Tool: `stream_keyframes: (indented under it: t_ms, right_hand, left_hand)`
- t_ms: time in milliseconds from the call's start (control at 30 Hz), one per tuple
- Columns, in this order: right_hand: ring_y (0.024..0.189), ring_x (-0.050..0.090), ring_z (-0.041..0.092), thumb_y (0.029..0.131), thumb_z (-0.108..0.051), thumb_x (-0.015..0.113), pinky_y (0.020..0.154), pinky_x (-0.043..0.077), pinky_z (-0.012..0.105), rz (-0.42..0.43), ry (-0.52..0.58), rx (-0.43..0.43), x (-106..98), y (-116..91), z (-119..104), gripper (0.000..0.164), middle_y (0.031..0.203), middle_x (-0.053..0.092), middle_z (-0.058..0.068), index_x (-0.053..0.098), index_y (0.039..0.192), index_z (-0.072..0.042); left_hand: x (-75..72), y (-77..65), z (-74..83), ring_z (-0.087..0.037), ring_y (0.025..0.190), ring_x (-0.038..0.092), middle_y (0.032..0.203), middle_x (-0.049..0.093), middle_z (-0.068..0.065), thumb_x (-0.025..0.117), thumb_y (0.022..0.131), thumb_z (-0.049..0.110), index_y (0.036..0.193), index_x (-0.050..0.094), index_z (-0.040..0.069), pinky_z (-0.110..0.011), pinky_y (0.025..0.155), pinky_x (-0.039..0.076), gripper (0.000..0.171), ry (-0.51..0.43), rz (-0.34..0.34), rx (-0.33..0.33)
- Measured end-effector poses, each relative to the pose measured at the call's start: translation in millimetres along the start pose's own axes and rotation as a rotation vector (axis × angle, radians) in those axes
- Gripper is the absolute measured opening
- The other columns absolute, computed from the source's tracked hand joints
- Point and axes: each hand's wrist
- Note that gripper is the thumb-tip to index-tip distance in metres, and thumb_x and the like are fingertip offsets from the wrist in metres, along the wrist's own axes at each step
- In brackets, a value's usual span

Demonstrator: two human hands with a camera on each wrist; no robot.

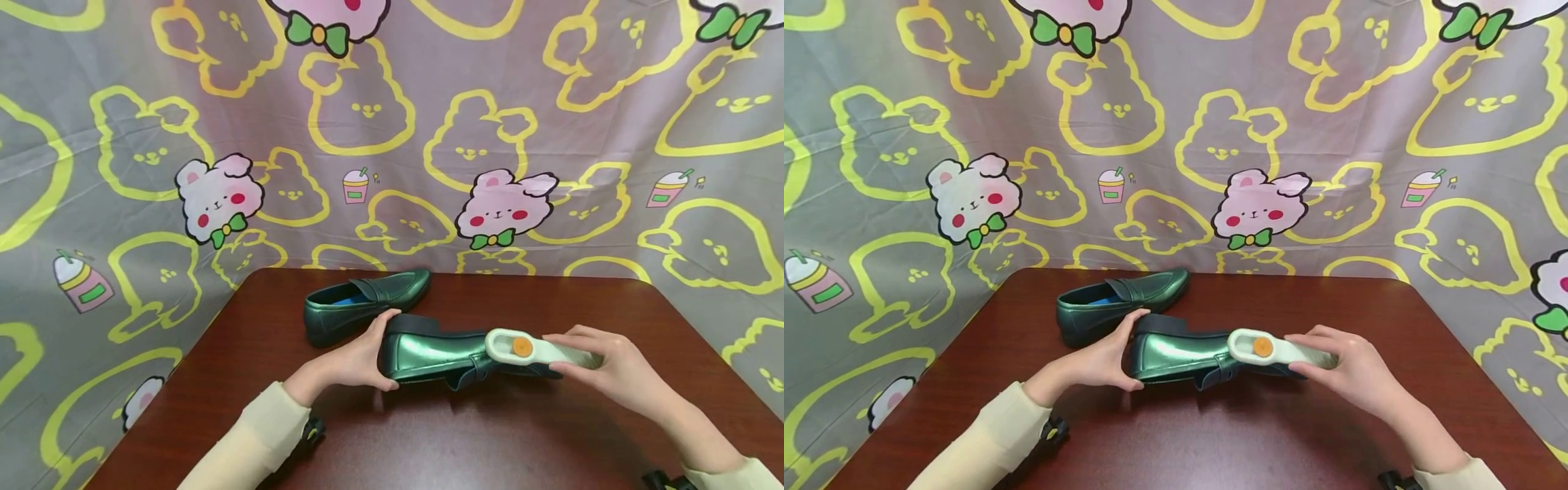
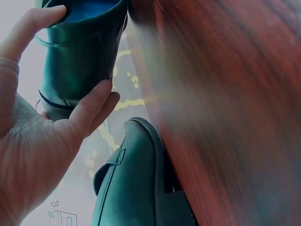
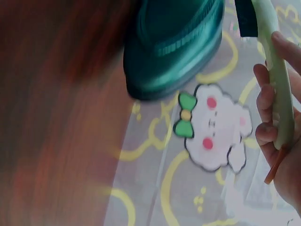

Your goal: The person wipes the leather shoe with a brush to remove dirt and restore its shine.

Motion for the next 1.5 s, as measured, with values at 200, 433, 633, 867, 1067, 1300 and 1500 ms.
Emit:
stream_keyframes:
  t_ms: [200, 433, 633, 867, 1067, 1300, 1500]
  right_hand:
    - [0.070, 0.051, -0.005, 0.070, -0.011, 0.088, 0.059, 0.038, 0.011, -0.058, 0.016, -0.068, 6.0, -3.1, -7.2, 0.049, 0.092, 0.059, -0.022, 0.072, 0.113, -0.027]
    - [0.068, 0.045, -0.004, 0.065, -0.005, 0.088, 0.058, 0.035, 0.014, 0.077, -0.112, 0.063, -2.3, -9.1, 13.9, 0.050, 0.087, 0.058, -0.020, 0.074, 0.109, -0.024]
    - [0.073, 0.048, -0.006, 0.063, -0.005, 0.089, 0.062, 0.036, 0.014, 0.084, -0.084, 0.018, -3.6, -13.6, 6.1, 0.052, 0.090, 0.059, -0.020, 0.074, 0.110, -0.024]
    - [0.070, 0.049, -0.008, 0.065, -0.010, 0.089, 0.060, 0.037, 0.011, -0.002, -0.025, -0.070, 6.9, -13.8, -6.3, 0.051, 0.093, 0.059, -0.022, 0.073, 0.111, -0.025]
    - [0.070, 0.045, -0.008, 0.063, -0.004, 0.089, 0.059, 0.035, 0.012, 0.087, -0.118, -0.003, 1.1, -17.3, 12.9, 0.052, 0.090, 0.058, -0.021, 0.074, 0.110, -0.020]
    - [0.067, 0.042, -0.008, 0.060, -0.002, 0.089, 0.057, 0.033, 0.014, 0.169, -0.134, 0.020, -9.6, -22.8, 19.0, 0.053, 0.086, 0.057, -0.018, 0.074, 0.108, -0.017]
    - [0.074, 0.048, -0.010, 0.062, -0.009, 0.089, 0.062, 0.036, 0.011, 0.100, -0.096, -0.044, -3.7, -19.3, 4.9, 0.052, 0.091, 0.060, -0.020, 0.074, 0.109, -0.021]
  left_hand:
    - [-0.4, 0.3, 1.3, -0.022, 0.127, 0.036, 0.146, 0.022, -0.011, 0.088, 0.069, 0.022, 0.150, 0.005, 0.016, -0.043, 0.104, 0.035, 0.117, 0.000, -0.001, 0.000]
    - [3.2, -2.6, -1.5, -0.023, 0.127, 0.036, 0.146, 0.022, -0.012, 0.088, 0.069, 0.023, 0.150, 0.004, 0.014, -0.044, 0.104, 0.035, 0.117, -0.004, -0.001, -0.013]
    - [2.1, -3.6, -2.1, -0.023, 0.127, 0.038, 0.145, 0.026, -0.013, 0.089, 0.068, 0.027, 0.150, 0.006, 0.012, -0.045, 0.104, 0.035, 0.117, 0.015, 0.003, -0.028]
    - [0.2, -2.4, -2.5, -0.022, 0.126, 0.039, 0.143, 0.031, -0.012, 0.089, 0.068, 0.032, 0.150, 0.006, 0.014, -0.043, 0.104, 0.035, 0.117, 0.042, -0.010, -0.049]
    - [0.1, -2.8, -3.2, -0.022, 0.123, 0.043, 0.138, 0.038, -0.013, 0.088, 0.069, 0.033, 0.149, 0.007, 0.014, -0.043, 0.103, 0.036, 0.116, 0.050, -0.017, -0.065]
    - [-1.2, -3.2, -5.7, -0.022, 0.127, 0.040, 0.145, 0.033, -0.012, 0.088, 0.069, 0.036, 0.152, 0.006, 0.016, -0.044, 0.104, 0.035, 0.118, 0.070, -0.031, -0.032]
    - [-4.8, -1.0, -4.0, -0.019, 0.124, 0.042, 0.142, 0.036, -0.007, 0.088, 0.068, 0.037, 0.151, 0.011, 0.023, -0.042, 0.103, 0.036, 0.115, 0.094, -0.029, -0.056]
Point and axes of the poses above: each hand's wrist, its own y-axis towards the middle knuckle, its own x-axis out of the palm, z = x × y
